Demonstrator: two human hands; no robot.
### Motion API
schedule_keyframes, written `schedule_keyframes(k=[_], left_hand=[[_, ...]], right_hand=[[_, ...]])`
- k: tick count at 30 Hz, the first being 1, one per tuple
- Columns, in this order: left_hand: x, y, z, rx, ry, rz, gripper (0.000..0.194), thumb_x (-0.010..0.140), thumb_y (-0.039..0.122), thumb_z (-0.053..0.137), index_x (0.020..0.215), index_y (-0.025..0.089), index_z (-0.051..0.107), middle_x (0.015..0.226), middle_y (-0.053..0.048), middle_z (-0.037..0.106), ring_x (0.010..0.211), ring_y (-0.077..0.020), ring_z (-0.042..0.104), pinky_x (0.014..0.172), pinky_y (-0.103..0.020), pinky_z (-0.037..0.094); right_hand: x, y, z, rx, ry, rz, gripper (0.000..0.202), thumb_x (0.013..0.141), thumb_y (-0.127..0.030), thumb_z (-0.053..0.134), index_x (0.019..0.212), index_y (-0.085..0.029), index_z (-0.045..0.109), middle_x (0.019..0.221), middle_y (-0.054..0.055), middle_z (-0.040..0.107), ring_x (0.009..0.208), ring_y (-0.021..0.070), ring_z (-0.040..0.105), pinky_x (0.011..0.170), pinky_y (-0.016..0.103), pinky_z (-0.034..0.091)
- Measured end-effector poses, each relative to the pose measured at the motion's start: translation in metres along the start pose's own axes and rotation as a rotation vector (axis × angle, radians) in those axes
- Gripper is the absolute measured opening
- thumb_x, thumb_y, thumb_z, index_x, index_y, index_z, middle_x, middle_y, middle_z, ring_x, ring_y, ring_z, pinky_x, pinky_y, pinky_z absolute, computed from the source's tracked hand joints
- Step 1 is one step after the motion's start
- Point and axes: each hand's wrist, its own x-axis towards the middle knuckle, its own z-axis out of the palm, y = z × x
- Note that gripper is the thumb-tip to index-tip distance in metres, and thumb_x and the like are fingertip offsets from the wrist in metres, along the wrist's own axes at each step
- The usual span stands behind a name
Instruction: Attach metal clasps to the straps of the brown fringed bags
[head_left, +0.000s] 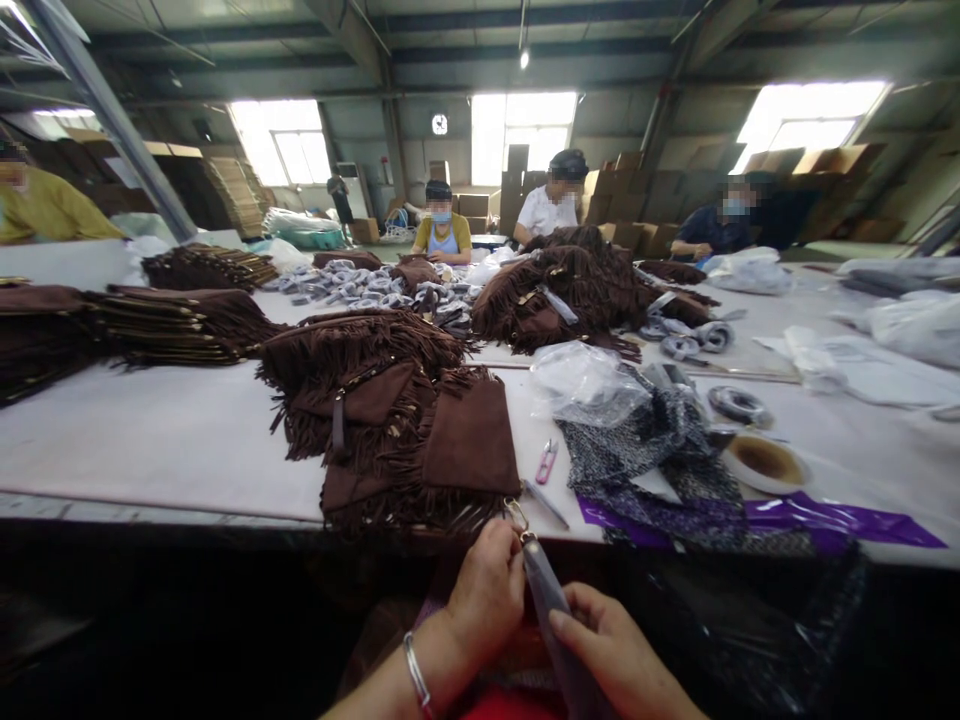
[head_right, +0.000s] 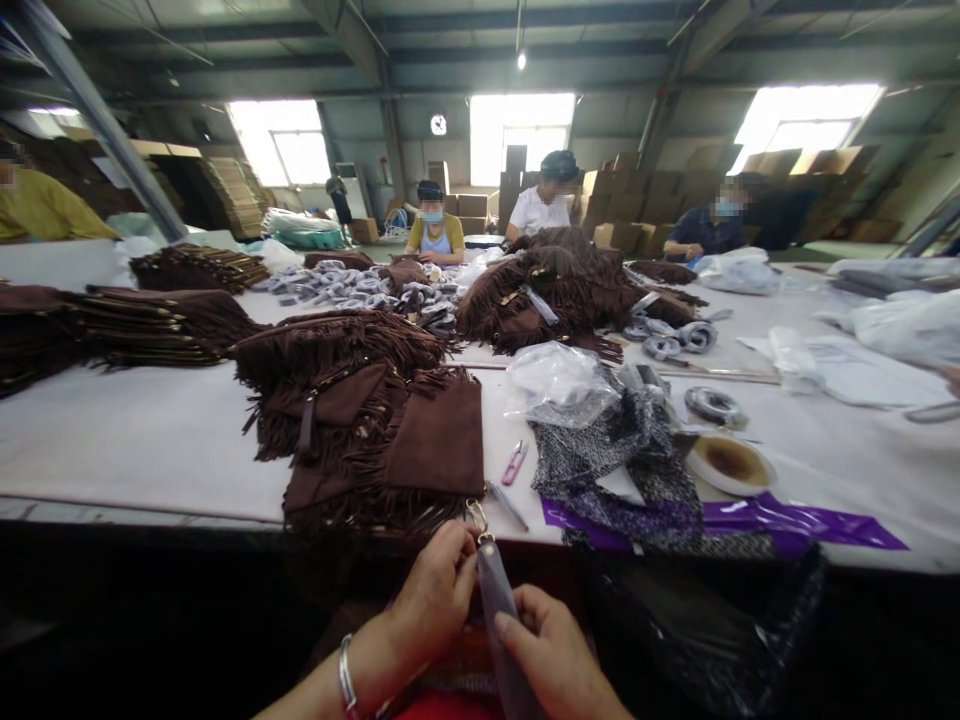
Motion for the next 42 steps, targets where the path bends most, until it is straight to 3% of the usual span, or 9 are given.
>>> schedule_keyframes(k=[7,12,16,20,27,32,34,38,42], left_hand=[[0.008,-0.009,-0.001,0.02,0.032,-0.039,0.015,0.09,0.015,0.044,0.079,0.02,0.053,0.079,-0.004,0.059,0.074,-0.0193,0.054,0.071,-0.031,0.04],[0.015,-0.008,0.002,0.031,0.117,-0.096,0.013,0.088,0.017,0.047,0.075,0.021,0.051,0.076,-0.003,0.059,0.071,-0.0188,0.054,0.069,-0.031,0.04],[0.017,-0.009,0.001,0.011,0.165,-0.111,0.014,0.088,0.018,0.048,0.075,0.021,0.052,0.075,-0.003,0.059,0.071,-0.0186,0.055,0.07,-0.031,0.041],[0.011,-0.014,-0.002,-0.019,0.184,-0.121,0.014,0.09,0.021,0.048,0.077,0.02,0.054,0.077,-0.003,0.059,0.073,-0.0188,0.055,0.071,-0.031,0.042],[0.002,-0.017,-0.012,0.049,0.148,-0.04,0.015,0.092,0.02,0.045,0.089,0.019,0.059,0.087,-0.007,0.063,0.083,-0.0215,0.058,0.078,-0.034,0.044],[0.008,-0.014,-0.018,0.111,0.106,-0.043,0.018,0.09,0.021,0.046,0.084,0.018,0.062,0.084,-0.008,0.066,0.081,-0.0228,0.06,0.076,-0.035,0.044],[0.007,-0.014,-0.014,0.014,0.046,-0.114,0.022,0.091,0.026,0.046,0.079,0.019,0.063,0.077,-0.007,0.067,0.072,-0.0212,0.062,0.068,-0.033,0.045],[0.005,-0.015,0.002,-0.343,-0.072,-0.428,0.033,0.092,0.04,0.043,0.071,0.018,0.057,0.059,-0.002,0.061,0.044,-0.0137,0.053,0.043,-0.025,0.037],[0.009,-0.017,0.009,-0.6,-0.081,-0.612,0.039,0.089,0.052,0.045,0.081,0.016,0.057,0.069,-0.005,0.067,0.044,-0.0117,0.056,0.037,-0.02,0.037]], right_hand=[[0.022,-0.004,0.007,0.133,0.013,-0.047,0.043,0.08,-0.058,0.067,0.088,-0.015,0.07,0.08,0.006,0.071,0.074,0.021,0.063,0.064,0.027,0.047],[0.034,-0.009,0.015,0.352,0.053,0.003,0.046,0.076,-0.06,0.072,0.088,-0.015,0.069,0.07,0.004,0.07,0.06,0.0164,0.06,0.057,0.025,0.046],[0.045,-0.017,0.019,0.389,0.085,0.022,0.048,0.072,-0.06,0.074,0.084,-0.014,0.068,0.061,0.002,0.067,0.051,0.0136,0.055,0.05,0.024,0.043],[0.056,-0.028,0.016,0.232,0.153,0.006,0.043,0.069,-0.056,0.073,0.079,-0.014,0.069,0.058,0.001,0.065,0.05,0.0143,0.054,0.048,0.024,0.042],[0.067,-0.038,-0.005,-0.333,0.234,-0.163,0.035,0.077,-0.046,0.057,0.076,-0.015,0.073,0.068,0.005,0.072,0.068,0.0234,0.064,0.061,0.03,0.045],[0.068,-0.04,-0.007,-0.329,0.214,-0.114,0.039,0.073,-0.05,0.058,0.077,-0.013,0.072,0.07,0.006,0.073,0.069,0.0251,0.065,0.061,0.03,0.046],[0.068,-0.044,-0.005,-0.26,0.2,-0.089,0.041,0.071,-0.05,0.058,0.079,-0.013,0.072,0.072,0.007,0.074,0.071,0.0254,0.066,0.062,0.03,0.047],[0.069,-0.053,0.001,-0.228,0.211,-0.074,0.042,0.07,-0.05,0.058,0.078,-0.012,0.071,0.071,0.007,0.074,0.069,0.0244,0.065,0.061,0.03,0.047],[0.074,-0.063,0.008,-0.259,0.233,-0.082,0.037,0.068,-0.048,0.057,0.07,-0.014,0.071,0.064,0.006,0.072,0.062,0.0224,0.062,0.056,0.03,0.045]])
